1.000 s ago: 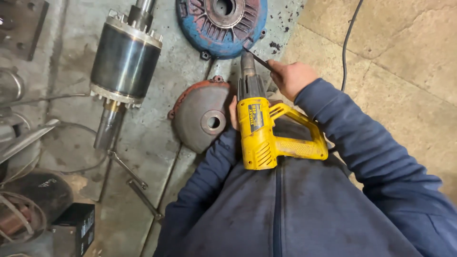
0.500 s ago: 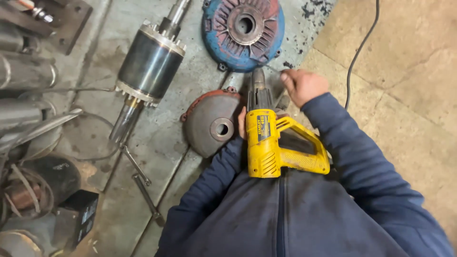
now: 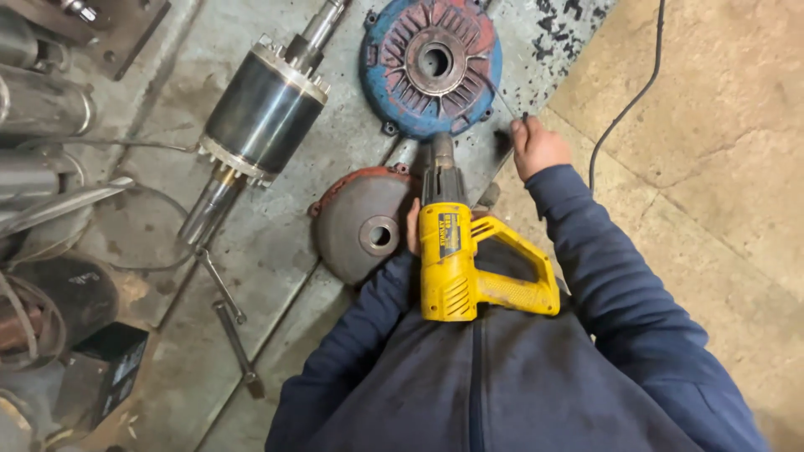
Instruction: The person uses a yellow heat gun to apply heat to a blue circular metal component resting on a workbench. They then use a metal scraper to remove debris and residue from the heated surface. The person repeats this process of heating and scraping to clean the part.
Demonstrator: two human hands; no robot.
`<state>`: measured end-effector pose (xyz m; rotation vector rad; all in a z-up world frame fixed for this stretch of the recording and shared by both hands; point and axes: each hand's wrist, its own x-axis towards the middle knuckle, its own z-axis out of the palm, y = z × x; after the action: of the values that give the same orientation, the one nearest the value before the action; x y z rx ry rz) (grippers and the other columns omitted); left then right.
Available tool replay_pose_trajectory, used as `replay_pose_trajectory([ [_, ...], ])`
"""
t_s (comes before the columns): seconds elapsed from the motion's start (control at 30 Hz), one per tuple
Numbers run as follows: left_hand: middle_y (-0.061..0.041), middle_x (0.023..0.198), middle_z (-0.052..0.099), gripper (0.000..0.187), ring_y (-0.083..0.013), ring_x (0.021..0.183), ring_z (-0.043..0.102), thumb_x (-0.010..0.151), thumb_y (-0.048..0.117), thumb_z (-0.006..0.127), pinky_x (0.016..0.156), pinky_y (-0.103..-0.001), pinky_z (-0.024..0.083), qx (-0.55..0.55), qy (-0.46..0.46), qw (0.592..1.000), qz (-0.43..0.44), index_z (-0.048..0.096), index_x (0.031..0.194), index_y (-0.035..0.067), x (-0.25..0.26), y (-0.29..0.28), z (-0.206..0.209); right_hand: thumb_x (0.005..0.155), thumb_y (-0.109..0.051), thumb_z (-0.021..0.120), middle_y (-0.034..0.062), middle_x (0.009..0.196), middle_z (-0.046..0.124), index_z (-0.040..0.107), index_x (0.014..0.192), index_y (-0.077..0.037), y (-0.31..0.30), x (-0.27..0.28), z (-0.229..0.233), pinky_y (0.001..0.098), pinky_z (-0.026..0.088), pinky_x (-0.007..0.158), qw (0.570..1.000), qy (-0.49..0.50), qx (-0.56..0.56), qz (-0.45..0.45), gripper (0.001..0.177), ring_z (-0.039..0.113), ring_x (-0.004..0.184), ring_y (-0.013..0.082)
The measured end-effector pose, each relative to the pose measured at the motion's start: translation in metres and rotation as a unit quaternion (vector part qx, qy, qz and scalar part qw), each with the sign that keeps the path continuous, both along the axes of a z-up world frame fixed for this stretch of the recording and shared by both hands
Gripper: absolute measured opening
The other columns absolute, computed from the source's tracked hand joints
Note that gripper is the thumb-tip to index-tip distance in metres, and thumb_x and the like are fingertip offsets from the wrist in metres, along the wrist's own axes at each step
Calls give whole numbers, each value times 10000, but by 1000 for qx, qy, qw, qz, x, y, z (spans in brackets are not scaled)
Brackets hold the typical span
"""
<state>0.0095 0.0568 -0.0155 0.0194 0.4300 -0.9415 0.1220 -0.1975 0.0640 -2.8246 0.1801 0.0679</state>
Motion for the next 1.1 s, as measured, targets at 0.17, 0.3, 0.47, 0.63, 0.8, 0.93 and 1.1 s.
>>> replay_pose_trajectory([
  [0.17,-289,1050,702,1097,-486,854,692,886,889,376,792,-577,589,-9,-5,1000,-17,567,1372,-75,9,8,21,1091,-455,523,199,763,693,655,1008,-126,-5,18,31,564,522,622,997,36,-31,60,365,677,715,445],
  [0.3,-309,1051,699,1100,-501,864,683,859,922,391,788,-588,582,-22,-17,1000,-12,560,1373,-37,9,15,49,1036,-485,586,208,765,696,690,1072,-124,3,25,61,553,521,629,997,14,-3,73,378,682,722,436],
  [0.47,-300,1294,643,1189,-513,922,675,736,965,369,816,-600,574,-24,5,999,37,540,1394,-11,9,14,76,937,-587,704,165,807,710,690,1055,-110,-10,73,60,497,554,689,995,14,82,53,493,703,784,394],
  [0.63,-303,1465,591,1197,-530,941,670,755,949,358,816,-593,570,-16,-11,989,148,516,1412,-39,7,28,90,885,-591,769,185,1155,715,653,1281,-106,14,147,65,485,568,797,991,-57,58,108,637,704,985,388],
  [0.8,-381,1479,518,1193,-531,984,678,819,935,360,843,-586,574,44,-85,961,260,486,1465,-60,-7,49,91,625,-681,887,321,1441,492,303,1518,-69,75,199,69,530,559,806,974,53,-45,217,1231,659,1040,480],
  [0.93,-307,1462,473,1229,-532,1018,659,849,945,366,864,-643,572,130,-55,924,356,479,1500,-92,-35,15,74,639,-585,878,253,1337,575,263,1573,-69,80,232,61,505,569,833,956,139,-53,254,1232,682,1041,428],
  [1.1,-381,1525,431,1185,-527,1116,631,826,911,384,855,-649,568,138,-18,888,439,499,1428,-103,-41,-47,95,633,-538,909,287,1298,584,304,1546,-17,68,262,58,520,563,819,908,126,-91,389,1213,689,996,440],
])
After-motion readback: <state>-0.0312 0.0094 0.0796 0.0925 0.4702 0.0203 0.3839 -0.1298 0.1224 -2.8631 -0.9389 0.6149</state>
